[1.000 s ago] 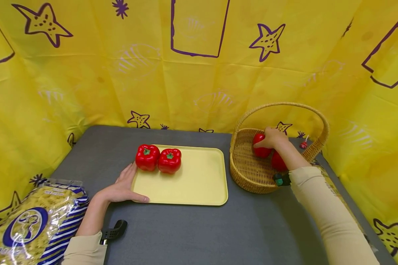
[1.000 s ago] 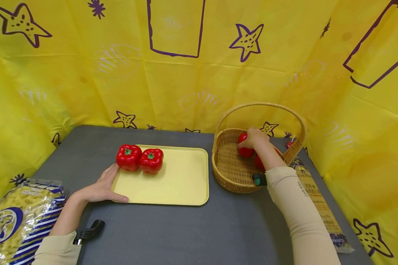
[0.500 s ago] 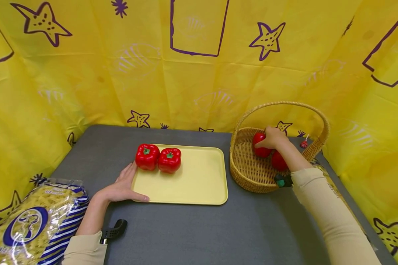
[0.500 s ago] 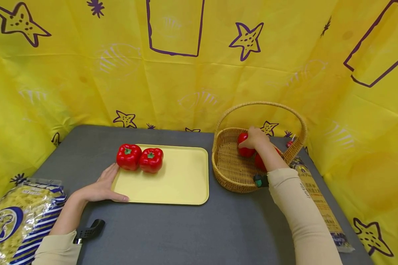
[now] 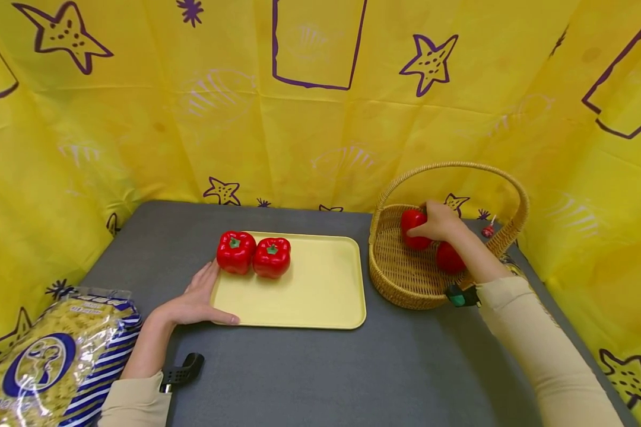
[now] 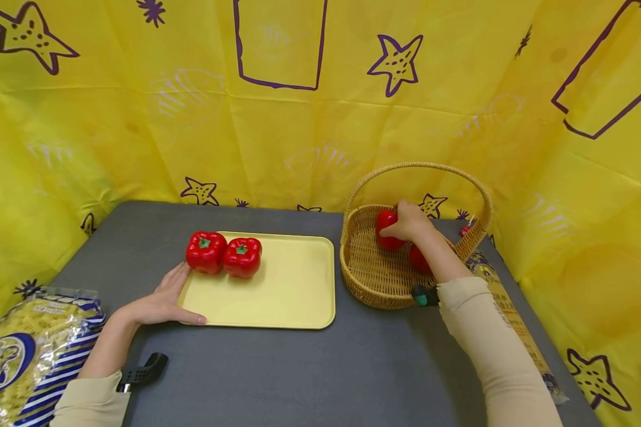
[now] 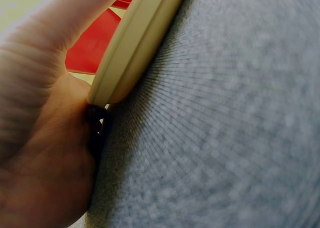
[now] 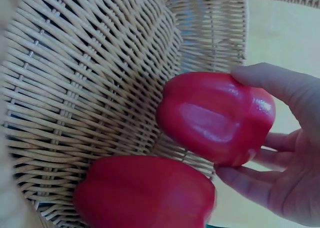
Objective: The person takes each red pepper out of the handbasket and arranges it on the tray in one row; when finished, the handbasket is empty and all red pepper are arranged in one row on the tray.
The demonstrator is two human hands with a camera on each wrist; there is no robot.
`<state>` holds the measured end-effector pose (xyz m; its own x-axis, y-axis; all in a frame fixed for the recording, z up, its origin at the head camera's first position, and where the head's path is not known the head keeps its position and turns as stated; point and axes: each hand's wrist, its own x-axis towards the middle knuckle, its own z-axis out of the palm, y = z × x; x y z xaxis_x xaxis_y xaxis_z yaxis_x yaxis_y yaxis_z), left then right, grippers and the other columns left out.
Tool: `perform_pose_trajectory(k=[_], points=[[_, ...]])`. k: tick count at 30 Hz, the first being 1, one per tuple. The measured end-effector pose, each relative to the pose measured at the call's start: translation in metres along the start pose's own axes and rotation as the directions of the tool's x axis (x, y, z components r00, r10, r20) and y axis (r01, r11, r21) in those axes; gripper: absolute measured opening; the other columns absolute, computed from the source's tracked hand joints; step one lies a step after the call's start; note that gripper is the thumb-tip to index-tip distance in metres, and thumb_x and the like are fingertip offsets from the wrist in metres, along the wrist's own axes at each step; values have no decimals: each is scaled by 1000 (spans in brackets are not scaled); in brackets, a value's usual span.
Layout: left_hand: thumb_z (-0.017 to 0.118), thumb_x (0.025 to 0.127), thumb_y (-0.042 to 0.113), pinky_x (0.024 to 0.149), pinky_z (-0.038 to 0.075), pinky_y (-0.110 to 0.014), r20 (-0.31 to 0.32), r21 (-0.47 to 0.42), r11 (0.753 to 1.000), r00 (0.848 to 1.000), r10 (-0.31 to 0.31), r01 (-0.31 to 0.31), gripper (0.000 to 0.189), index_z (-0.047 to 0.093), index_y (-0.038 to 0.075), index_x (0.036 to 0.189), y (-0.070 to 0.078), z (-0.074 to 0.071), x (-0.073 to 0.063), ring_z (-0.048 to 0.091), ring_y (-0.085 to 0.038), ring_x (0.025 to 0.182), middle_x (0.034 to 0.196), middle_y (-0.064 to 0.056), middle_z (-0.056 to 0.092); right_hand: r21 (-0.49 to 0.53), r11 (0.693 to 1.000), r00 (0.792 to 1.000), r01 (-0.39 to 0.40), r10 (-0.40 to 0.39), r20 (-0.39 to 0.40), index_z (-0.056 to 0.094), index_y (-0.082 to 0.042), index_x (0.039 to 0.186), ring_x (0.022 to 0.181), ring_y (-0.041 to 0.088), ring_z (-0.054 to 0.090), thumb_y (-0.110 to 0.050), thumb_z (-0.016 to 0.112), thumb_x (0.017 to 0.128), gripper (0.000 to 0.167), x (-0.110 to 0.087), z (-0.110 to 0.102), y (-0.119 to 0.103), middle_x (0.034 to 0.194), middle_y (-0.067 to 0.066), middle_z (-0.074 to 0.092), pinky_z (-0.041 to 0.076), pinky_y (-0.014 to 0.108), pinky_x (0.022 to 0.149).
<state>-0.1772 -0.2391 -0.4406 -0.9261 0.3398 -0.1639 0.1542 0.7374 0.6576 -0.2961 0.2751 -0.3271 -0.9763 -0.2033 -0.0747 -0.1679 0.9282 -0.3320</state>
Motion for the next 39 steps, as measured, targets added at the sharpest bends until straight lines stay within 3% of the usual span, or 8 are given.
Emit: perform_pose_trajectory(k=[8, 17, 30, 39], points=[[83, 67, 51, 106, 7, -72, 2, 4, 1000, 1000, -2, 2, 134, -4, -4, 153, 0, -1, 0, -3, -46, 141, 157, -28, -2, 63, 997, 999, 48, -47, -25, 41, 16, 132, 113, 49, 50, -27, 76, 82, 75, -13, -1, -6, 122, 35, 51, 42, 59, 93], [83, 67, 51, 106, 7, -71, 1, -1, 1000, 1000, 2, -2, 134, -4, -5, 152, 1, -1, -1, -3, -46, 141, 157, -29, -2, 103, 994, 999, 42, -39, -32, 37, 11, 138, 112, 46, 52, -30, 76, 84, 79, -31, 3, -11, 125, 32, 51, 45, 58, 91], [83, 66, 52, 106, 7, -71, -2, 5, 1000, 1000, 10, -10, 135, -4, -6, 152, 2, -2, -2, -3, -47, 140, 157, -29, -1, 140, 986, 991, 90, -74, -116, 38, 5, 140, 113, 45, 52, -31, 78, 82, 79, -56, 9, -18, 128, 28, 50, 47, 57, 90], [82, 67, 52, 106, 7, -72, 10, 2, 1000, 1000, -1, 1, 134, -4, -6, 152, 3, -2, -1, -4, -47, 140, 157, -30, -3, 135, 978, 971, 162, -133, -200, 43, 3, 137, 112, 42, 54, -30, 81, 80, 76, -72, 10, -26, 128, 25, 52, 49, 57, 88]])
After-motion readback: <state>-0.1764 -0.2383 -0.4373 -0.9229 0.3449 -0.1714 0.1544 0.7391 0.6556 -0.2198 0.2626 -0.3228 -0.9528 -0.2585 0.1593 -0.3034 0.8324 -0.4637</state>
